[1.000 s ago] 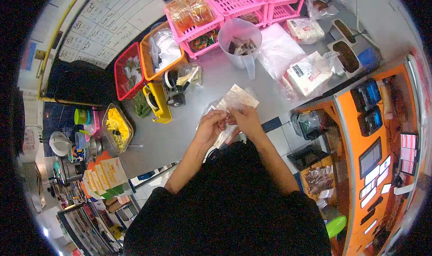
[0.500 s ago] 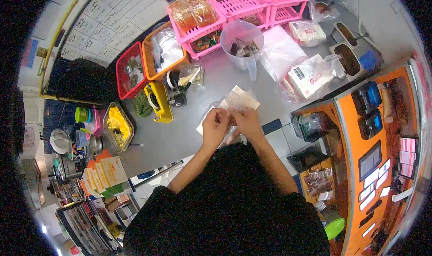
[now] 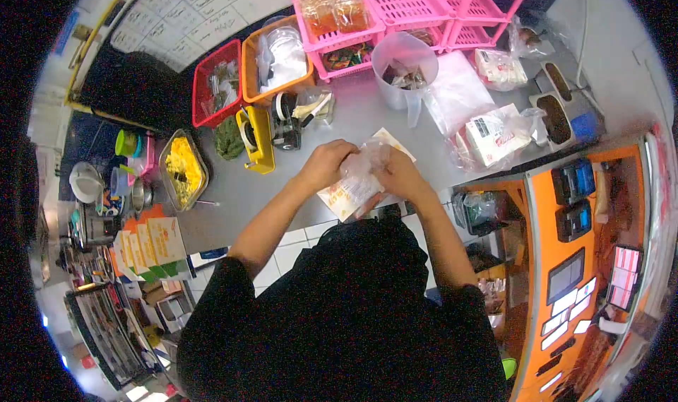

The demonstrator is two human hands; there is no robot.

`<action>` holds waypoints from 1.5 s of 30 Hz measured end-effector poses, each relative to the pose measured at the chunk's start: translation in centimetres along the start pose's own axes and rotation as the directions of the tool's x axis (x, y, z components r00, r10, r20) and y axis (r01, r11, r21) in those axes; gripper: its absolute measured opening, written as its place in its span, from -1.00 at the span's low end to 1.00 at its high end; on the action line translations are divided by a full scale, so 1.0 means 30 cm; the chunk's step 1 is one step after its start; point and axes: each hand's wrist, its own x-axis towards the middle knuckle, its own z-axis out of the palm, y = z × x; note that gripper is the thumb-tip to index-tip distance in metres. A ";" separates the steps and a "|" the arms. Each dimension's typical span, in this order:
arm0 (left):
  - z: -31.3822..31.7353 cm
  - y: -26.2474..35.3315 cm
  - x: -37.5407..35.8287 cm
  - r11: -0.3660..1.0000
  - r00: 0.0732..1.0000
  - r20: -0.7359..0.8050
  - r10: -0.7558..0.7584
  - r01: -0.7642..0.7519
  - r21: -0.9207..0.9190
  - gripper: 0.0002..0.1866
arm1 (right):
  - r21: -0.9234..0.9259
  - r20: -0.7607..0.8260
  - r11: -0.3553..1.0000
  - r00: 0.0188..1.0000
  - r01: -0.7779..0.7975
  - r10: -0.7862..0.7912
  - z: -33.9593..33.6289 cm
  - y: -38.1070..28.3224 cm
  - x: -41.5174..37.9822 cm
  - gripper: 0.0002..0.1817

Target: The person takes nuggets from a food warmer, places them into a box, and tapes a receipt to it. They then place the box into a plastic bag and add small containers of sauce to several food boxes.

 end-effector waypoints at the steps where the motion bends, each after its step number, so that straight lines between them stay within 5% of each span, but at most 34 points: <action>1: -0.001 -0.022 0.015 1.000 1.000 -0.015 -0.006 0.006 -0.003 -0.81 | 0.030 0.085 0.999 0.996 0.012 -0.015 -0.015 -0.012 0.018 -0.71; 2: -0.002 -0.042 0.026 0.999 0.999 0.030 0.034 -0.033 -0.026 -0.76 | 0.024 0.098 1.000 0.995 0.017 -0.019 -0.021 -0.026 0.027 -0.71; 4: -0.003 -0.076 0.043 0.996 0.996 0.059 0.074 -0.071 -0.051 -0.70 | 0.225 0.244 0.875 0.895 -0.428 0.374 -0.027 -0.051 0.049 -0.72; 7: -0.020 -0.083 0.056 0.986 0.987 0.024 0.156 -0.155 -0.063 -0.63 | 0.214 0.075 0.941 0.965 -0.261 0.250 0.009 -0.022 0.052 -0.72; 9: -0.031 -0.084 0.062 0.982 0.989 -0.015 0.147 -0.148 -0.117 -0.83 | 0.241 0.097 0.928 0.959 -0.284 0.268 0.010 -0.010 0.064 -0.71; 13: -0.010 -0.113 0.073 0.999 0.994 0.103 0.031 -0.032 0.004 -0.83 | 0.267 0.061 0.905 0.943 -0.332 0.328 0.032 0.002 0.083 -0.68; 15: 0.023 -0.137 0.075 0.998 0.998 -0.034 0.054 -0.055 -0.030 -0.83 | 0.213 0.043 0.920 0.944 -0.330 0.329 0.041 0.001 0.090 -0.73; 20: 0.043 -0.153 0.087 1.000 0.995 -0.104 0.003 -0.004 -0.006 -0.83 | 0.163 -0.042 0.963 0.973 -0.217 0.226 0.055 -0.013 0.091 -0.74; 22: 0.036 -0.116 0.074 0.999 0.990 -0.135 -0.047 0.047 -0.007 -0.83 | -0.267 -0.185 0.964 0.982 -0.015 -0.035 0.061 0.079 0.073 -0.70; 23: 0.040 -0.045 0.039 0.925 0.939 -0.159 -0.304 0.251 -0.287 -0.83 | -0.273 -0.185 0.962 0.982 -0.011 -0.041 0.063 0.056 0.068 -0.70; 24: 0.049 0.019 0.007 0.733 0.835 -0.104 -0.541 0.407 -0.545 -0.83 | -0.155 -0.223 0.964 0.958 -0.217 0.180 0.071 0.011 0.059 -0.68; 25: 0.063 0.076 -0.006 0.731 0.834 -0.106 -0.541 0.405 -0.549 -0.83 | -0.030 -0.233 0.910 0.888 -0.414 0.397 0.080 -0.021 0.058 -0.66; 26: 0.084 0.134 -0.016 0.363 0.767 0.000 -0.641 0.303 -0.881 -0.84 | -0.035 -0.229 0.908 0.887 -0.418 0.400 0.089 -0.034 0.063 -0.66; 27: 0.101 0.163 -0.030 -0.097 0.720 0.151 -0.677 0.117 -0.988 -0.84 | -0.040 -0.289 0.924 0.890 -0.379 0.353 0.098 -0.043 0.065 -0.64; 29: 0.141 0.150 -0.064 -0.124 0.700 0.218 -0.680 0.183 -0.975 -0.85 | -0.052 -0.353 0.935 0.882 -0.352 0.313 0.121 -0.047 0.064 -0.62; 31: 0.186 0.123 -0.098 -0.144 0.692 0.286 -0.663 0.257 -0.956 -0.86 | 0.183 -0.360 0.898 0.823 -0.400 0.440 0.146 -0.023 0.063 -0.61; 33: 0.207 0.105 -0.117 0.231 0.750 0.156 -0.642 0.383 -0.894 -0.87 | -0.011 -0.433 0.893 0.808 -0.449 0.401 0.168 0.024 0.026 -0.62; 35: 0.141 0.169 -0.102 0.254 0.763 0.191 -0.617 0.423 -0.870 -0.87 | 0.192 -0.576 0.901 0.699 -0.389 0.424 0.212 0.020 -0.027 -0.64; 36: 0.224 0.105 -0.134 0.723 0.948 -0.150 -0.282 0.106 -0.683 -0.85 | 0.363 -0.581 0.879 0.663 -0.309 0.472 0.222 0.018 -0.078 -0.62; 37: 0.282 0.085 -0.139 0.551 0.904 0.090 -0.418 0.331 -0.766 -0.86 | 0.060 -0.663 0.933 0.684 -0.355 0.303 0.207 0.002 -0.141 -0.61; 39: 0.168 0.279 -0.148 0.421 0.900 0.296 -0.319 0.414 -0.807 -0.88 | 0.452 -0.654 0.834 0.517 -0.318 0.552 0.199 -0.130 -0.246 -0.61; 45: 0.265 0.568 -0.118 0.363 0.897 0.441 0.019 0.405 -0.839 -0.86 | 0.605 -0.729 0.780 0.283 -0.159 0.623 0.055 -0.313 -0.596 -0.67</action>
